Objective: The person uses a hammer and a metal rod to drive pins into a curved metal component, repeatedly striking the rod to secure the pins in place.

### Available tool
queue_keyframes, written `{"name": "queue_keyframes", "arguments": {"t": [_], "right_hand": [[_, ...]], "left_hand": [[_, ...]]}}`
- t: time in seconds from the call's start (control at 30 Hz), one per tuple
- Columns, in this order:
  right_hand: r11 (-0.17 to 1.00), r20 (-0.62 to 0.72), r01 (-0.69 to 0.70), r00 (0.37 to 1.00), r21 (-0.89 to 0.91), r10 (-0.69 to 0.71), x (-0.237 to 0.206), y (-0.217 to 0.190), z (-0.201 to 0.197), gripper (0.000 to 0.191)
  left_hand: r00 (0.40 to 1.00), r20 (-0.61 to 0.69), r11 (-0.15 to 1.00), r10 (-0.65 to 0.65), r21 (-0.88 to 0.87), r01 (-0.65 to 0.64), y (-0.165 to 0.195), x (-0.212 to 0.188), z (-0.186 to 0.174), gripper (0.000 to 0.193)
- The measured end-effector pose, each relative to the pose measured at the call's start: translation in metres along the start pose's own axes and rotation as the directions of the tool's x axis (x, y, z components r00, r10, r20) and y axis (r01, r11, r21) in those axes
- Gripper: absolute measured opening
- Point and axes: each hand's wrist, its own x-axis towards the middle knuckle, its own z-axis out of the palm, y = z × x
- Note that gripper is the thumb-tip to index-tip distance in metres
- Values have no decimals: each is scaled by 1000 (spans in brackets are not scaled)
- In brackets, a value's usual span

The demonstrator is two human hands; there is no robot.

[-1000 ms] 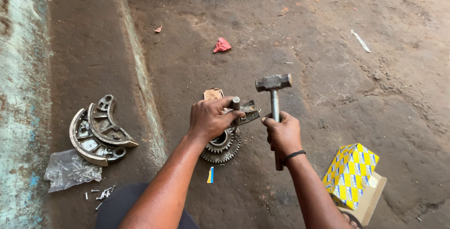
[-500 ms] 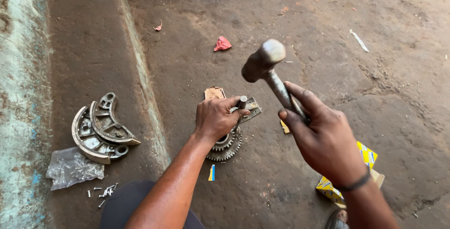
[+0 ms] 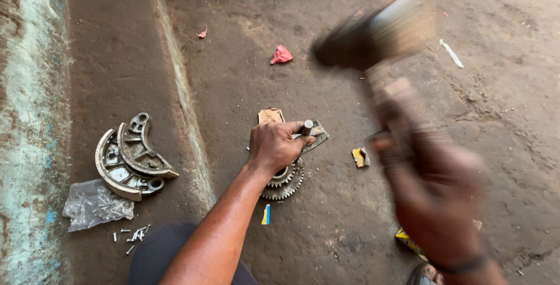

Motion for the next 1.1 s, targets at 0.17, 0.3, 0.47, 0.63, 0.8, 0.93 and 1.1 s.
{"name": "queue_keyframes", "arguments": {"t": [0.17, 0.3, 0.47, 0.63, 0.8, 0.93, 1.1], "right_hand": [[955, -151, 135, 984, 266, -97, 0, 12, 10, 46], [971, 310, -201, 922, -129, 232, -6, 61, 58, 45], [973, 334, -228, 920, 30, 205, -16, 68, 50, 51], [961, 159, -223, 967, 161, 198, 0, 37, 27, 53], [960, 54, -155, 988, 234, 146, 5, 32, 12, 52], [969, 46, -125, 992, 213, 118, 5, 23, 11, 52], [927, -75, -52, 993, 371, 86, -4, 4, -7, 51]], "left_hand": [[1000, -17, 1000, 17, 11, -17, -1, 3, 2, 28], [999, 6, 997, -38, 63, 38, 1, 5, 2, 29], [998, 55, 990, -10, 142, 2, 2, 4, 4, 30], [998, -46, 999, 43, -2, -43, -3, 1, 1, 30], [996, -55, 997, 73, -13, -74, -2, 3, 2, 30], [997, -19, 996, 70, 52, -69, 0, 4, 4, 24], [993, -37, 991, 114, 68, -111, -3, 1, 4, 24]]}}
